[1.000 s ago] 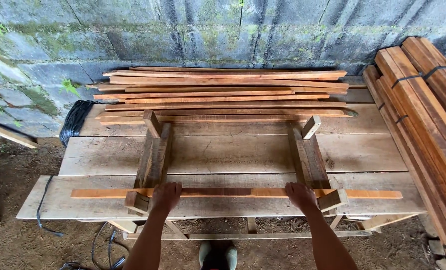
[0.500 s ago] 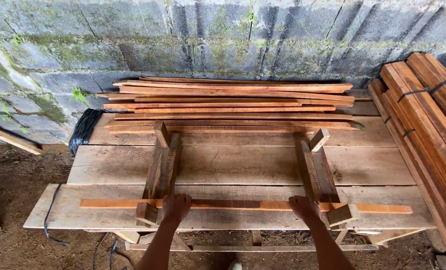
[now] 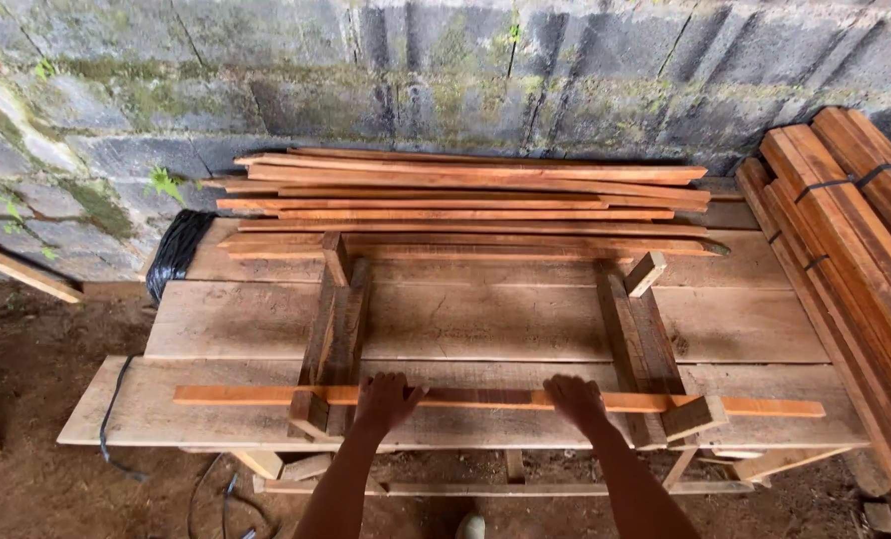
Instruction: Bundling thin strips of wood together using black ties on a workbench.
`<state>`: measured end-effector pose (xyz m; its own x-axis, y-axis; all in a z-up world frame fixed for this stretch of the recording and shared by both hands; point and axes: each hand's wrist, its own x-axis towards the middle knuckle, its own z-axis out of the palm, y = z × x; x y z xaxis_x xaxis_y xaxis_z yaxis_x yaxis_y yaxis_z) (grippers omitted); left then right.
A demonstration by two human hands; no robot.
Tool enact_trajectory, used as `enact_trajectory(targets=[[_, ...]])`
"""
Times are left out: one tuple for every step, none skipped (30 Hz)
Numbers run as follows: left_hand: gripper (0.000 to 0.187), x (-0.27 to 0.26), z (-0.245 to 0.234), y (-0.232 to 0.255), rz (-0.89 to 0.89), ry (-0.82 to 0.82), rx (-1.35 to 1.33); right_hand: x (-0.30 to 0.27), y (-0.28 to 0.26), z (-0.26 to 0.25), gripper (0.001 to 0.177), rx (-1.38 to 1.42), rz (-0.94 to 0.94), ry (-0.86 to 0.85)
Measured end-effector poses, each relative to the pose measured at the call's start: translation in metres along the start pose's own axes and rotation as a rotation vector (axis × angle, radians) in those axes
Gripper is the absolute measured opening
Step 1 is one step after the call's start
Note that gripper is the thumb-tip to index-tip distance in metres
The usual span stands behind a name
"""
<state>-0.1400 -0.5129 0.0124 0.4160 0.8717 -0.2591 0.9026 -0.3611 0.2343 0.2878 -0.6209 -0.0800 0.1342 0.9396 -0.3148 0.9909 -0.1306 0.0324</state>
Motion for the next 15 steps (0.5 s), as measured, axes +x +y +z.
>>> enact_trajectory(targets=[[0.054, 0.0, 0.005, -0.003, 0.049, 0.069, -0.013, -0.004, -0.002, -0.008, 0.037, 0.169, 0.087, 0.023], [0.052, 0.001, 0.008, -0.008, 0.097, 0.143, -0.024, -0.004, -0.004, -0.018, 0.047, 0.339, 0.173, 0.051], [0.052, 0.004, 0.013, -0.011, 0.093, 0.14, -0.024, -0.006, -0.008, -0.028, 0.047, 0.34, 0.17, 0.046], [0.05, 0.006, 0.022, -0.011, 0.091, 0.226, -0.006, -0.012, -0.01, -0.036, 0.047, 0.46, 0.207, 0.129], [0.052, 0.008, 0.031, -0.01, 0.089, 0.312, 0.011, -0.017, -0.01, -0.043, 0.055, 0.579, 0.243, 0.214], [0.052, 0.013, 0.04, -0.011, 0.096, 0.301, 0.007, -0.024, -0.013, -0.053, 0.055, 0.578, 0.254, 0.206], [0.054, 0.02, 0.049, -0.012, 0.084, 0.354, 0.078, -0.029, -0.016, -0.064, 0.052, 0.666, 0.22, 0.259], [0.057, 0.024, 0.059, -0.014, 0.073, 0.402, 0.149, -0.036, -0.02, -0.074, 0.051, 0.755, 0.187, 0.31], [0.057, 0.018, 0.068, -0.014, 0.08, 0.387, 0.145, -0.041, -0.016, -0.062, 0.051, 0.754, 0.201, 0.298], [0.058, 0.021, 0.07, -0.015, 0.073, 0.355, 0.105, -0.035, -0.012, -0.058, 0.048, 0.823, 0.202, 0.329], [0.06, 0.024, 0.071, -0.016, 0.065, 0.323, 0.066, -0.03, -0.007, -0.054, 0.046, 0.892, 0.202, 0.36], [0.06, 0.023, 0.062, -0.014, 0.066, 0.315, 0.066, -0.024, -0.004, -0.048, 0.046, 0.893, 0.206, 0.354], [0.06, 0.022, 0.053, -0.013, 0.052, 0.222, 0.007, -0.018, -0.001, -0.041, 0.043, 0.903, 0.276, 0.308], [0.06, 0.02, 0.045, -0.012, 0.038, 0.125, -0.049, -0.014, 0.001, -0.033, 0.042, 0.913, 0.348, 0.261], [0.06, 0.02, 0.034, -0.012, 0.039, 0.115, -0.048, -0.013, -0.003, -0.04, 0.042, 0.915, 0.354, 0.253]])
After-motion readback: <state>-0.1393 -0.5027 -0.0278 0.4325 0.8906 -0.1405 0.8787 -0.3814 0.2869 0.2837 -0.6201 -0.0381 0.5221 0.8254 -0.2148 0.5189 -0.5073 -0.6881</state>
